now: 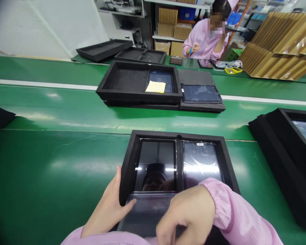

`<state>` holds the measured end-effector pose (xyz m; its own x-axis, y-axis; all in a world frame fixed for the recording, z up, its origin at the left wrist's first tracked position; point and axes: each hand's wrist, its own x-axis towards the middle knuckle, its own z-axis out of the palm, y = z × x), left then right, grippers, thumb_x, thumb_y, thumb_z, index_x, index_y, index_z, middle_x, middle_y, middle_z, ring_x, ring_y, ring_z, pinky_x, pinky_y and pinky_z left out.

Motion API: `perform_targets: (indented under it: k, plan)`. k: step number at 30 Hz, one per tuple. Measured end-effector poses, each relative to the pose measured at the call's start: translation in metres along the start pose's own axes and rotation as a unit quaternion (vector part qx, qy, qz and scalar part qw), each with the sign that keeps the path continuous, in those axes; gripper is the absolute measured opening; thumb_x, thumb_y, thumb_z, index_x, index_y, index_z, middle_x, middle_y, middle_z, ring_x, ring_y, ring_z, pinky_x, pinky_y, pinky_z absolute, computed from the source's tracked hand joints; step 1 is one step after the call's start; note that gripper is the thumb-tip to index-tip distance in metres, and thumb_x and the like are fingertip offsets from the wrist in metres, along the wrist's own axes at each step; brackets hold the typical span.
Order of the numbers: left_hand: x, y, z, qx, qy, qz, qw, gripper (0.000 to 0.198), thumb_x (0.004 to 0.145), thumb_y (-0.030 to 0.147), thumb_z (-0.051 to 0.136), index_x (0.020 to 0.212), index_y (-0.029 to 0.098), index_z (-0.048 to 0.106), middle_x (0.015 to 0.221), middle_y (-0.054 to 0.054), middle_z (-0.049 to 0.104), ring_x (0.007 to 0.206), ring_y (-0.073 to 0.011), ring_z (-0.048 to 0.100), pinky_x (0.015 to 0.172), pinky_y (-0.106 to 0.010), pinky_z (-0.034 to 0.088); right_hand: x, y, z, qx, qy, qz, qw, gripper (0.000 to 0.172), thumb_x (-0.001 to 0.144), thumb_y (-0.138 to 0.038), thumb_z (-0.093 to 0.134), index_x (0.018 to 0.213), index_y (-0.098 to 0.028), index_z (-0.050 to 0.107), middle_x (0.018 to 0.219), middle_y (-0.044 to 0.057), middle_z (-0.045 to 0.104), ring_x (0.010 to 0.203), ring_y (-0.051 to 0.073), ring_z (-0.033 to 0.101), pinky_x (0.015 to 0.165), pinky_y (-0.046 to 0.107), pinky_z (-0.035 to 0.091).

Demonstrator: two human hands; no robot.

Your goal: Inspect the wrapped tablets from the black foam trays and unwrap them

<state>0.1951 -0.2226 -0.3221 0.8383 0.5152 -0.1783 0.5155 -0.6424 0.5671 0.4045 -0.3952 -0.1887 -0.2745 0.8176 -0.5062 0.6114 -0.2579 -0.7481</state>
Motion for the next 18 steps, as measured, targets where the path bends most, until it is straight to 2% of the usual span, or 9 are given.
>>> perform_targets:
  k: [1, 2, 3, 6, 8, 10, 13, 15, 18]
  plan:
    - [0.002, 0.000, -0.002, 0.004, 0.000, 0.009, 1.000, 0.106, 0.084, 0.034, 0.055, 0.154, 0.024, -0.024, 0.162, -0.020, 0.032, 0.147, -0.0383, 0.035, 0.115, -0.061, 0.039, 0.002, 0.002, -0.008, 0.099, -0.026, -0.072, 0.992, 0.026, 0.078, 0.003, 0.072, 0.082, -0.022, 0.068, 0.086, -0.003, 0.081, 0.081, 0.007, 0.077, 0.070, 0.009, 0.051]
    - [0.005, 0.001, -0.004, 0.008, 0.002, 0.018, 1.000, 0.105, 0.085, 0.034, 0.055, 0.155, 0.023, -0.023, 0.161, -0.021, 0.033, 0.146, -0.0378, 0.037, 0.114, -0.060, 0.040, 0.004, 0.005, -0.016, 0.193, -0.018, -0.123, 0.973, 0.018, 0.086, -0.002, 0.064, 0.085, -0.020, 0.063, 0.091, 0.003, 0.081, 0.085, 0.010, 0.077, 0.073, 0.013, 0.054]
    - [0.009, 0.002, -0.007, 0.012, 0.005, 0.026, 1.000, 0.104, 0.085, 0.035, 0.055, 0.155, 0.021, -0.022, 0.160, -0.022, 0.035, 0.145, -0.0371, 0.038, 0.114, -0.059, 0.041, 0.006, 0.009, -0.025, 0.258, 0.028, -0.136, 0.956, 0.013, 0.092, -0.008, 0.057, 0.087, -0.020, 0.058, 0.091, 0.006, 0.080, 0.086, 0.013, 0.077, 0.074, 0.018, 0.056]
    - [0.031, 0.009, -0.019, 0.022, 0.027, 0.031, 0.999, 0.101, 0.088, 0.040, 0.054, 0.156, 0.015, -0.016, 0.153, -0.025, 0.043, 0.143, -0.0362, 0.043, 0.112, -0.058, 0.041, 0.017, 0.018, -0.050, 0.280, 0.223, -0.042, 0.933, 0.014, 0.096, -0.015, 0.049, 0.085, -0.022, 0.047, 0.075, 0.002, 0.076, 0.070, 0.015, 0.075, 0.068, 0.026, 0.059]
    - [0.051, 0.016, -0.028, 0.020, 0.030, 0.026, 0.999, 0.101, 0.087, 0.046, 0.055, 0.156, 0.010, -0.010, 0.149, -0.027, 0.047, 0.141, -0.0370, 0.045, 0.110, -0.058, 0.042, 0.027, 0.021, -0.064, 0.231, 0.300, 0.028, 0.925, 0.018, 0.095, -0.013, 0.050, 0.082, -0.023, 0.044, 0.063, -0.003, 0.071, 0.056, 0.014, 0.070, 0.058, 0.024, 0.056]
    - [0.071, 0.023, -0.036, 0.015, 0.017, 0.016, 1.000, 0.103, 0.085, 0.048, 0.056, 0.156, 0.007, -0.006, 0.149, -0.028, 0.047, 0.141, -0.0376, 0.045, 0.109, -0.056, 0.043, 0.038, 0.020, -0.075, 0.212, 0.320, 0.049, 0.922, 0.020, 0.094, -0.009, 0.051, 0.081, -0.023, 0.044, 0.055, -0.006, 0.067, 0.048, 0.013, 0.066, 0.051, 0.021, 0.053]
    - [0.091, 0.032, -0.046, 0.016, -0.013, -0.003, 1.000, 0.108, 0.078, 0.047, 0.060, 0.156, 0.006, -0.003, 0.150, -0.027, 0.047, 0.141, -0.0383, 0.044, 0.109, -0.054, 0.043, 0.058, 0.014, -0.084, 0.277, 0.307, 0.014, 0.911, 0.017, 0.095, -0.006, 0.049, 0.091, -0.022, 0.049, 0.053, -0.007, 0.065, 0.050, 0.013, 0.069, 0.052, 0.019, 0.055]
    - [0.096, 0.036, -0.049, 0.018, -0.031, -0.009, 0.999, 0.109, 0.077, 0.046, 0.060, 0.157, 0.007, -0.003, 0.152, -0.025, 0.045, 0.143, -0.0373, 0.042, 0.110, -0.053, 0.042, 0.071, 0.011, -0.086, 0.344, 0.321, 0.002, 0.882, 0.018, 0.096, -0.004, 0.047, 0.098, -0.021, 0.053, 0.055, -0.006, 0.067, 0.054, 0.013, 0.070, 0.053, 0.019, 0.056]
    - [0.095, 0.039, -0.051, 0.019, -0.046, -0.022, 0.999, 0.107, 0.077, 0.046, 0.058, 0.157, 0.006, -0.001, 0.153, -0.025, 0.044, 0.145, -0.0367, 0.039, 0.113, -0.053, 0.040, 0.087, 0.015, -0.086, 0.455, 0.370, 0.033, 0.810, 0.022, 0.097, -0.002, 0.045, 0.097, -0.020, 0.057, 0.060, -0.003, 0.070, 0.058, 0.012, 0.072, 0.060, 0.020, 0.059]
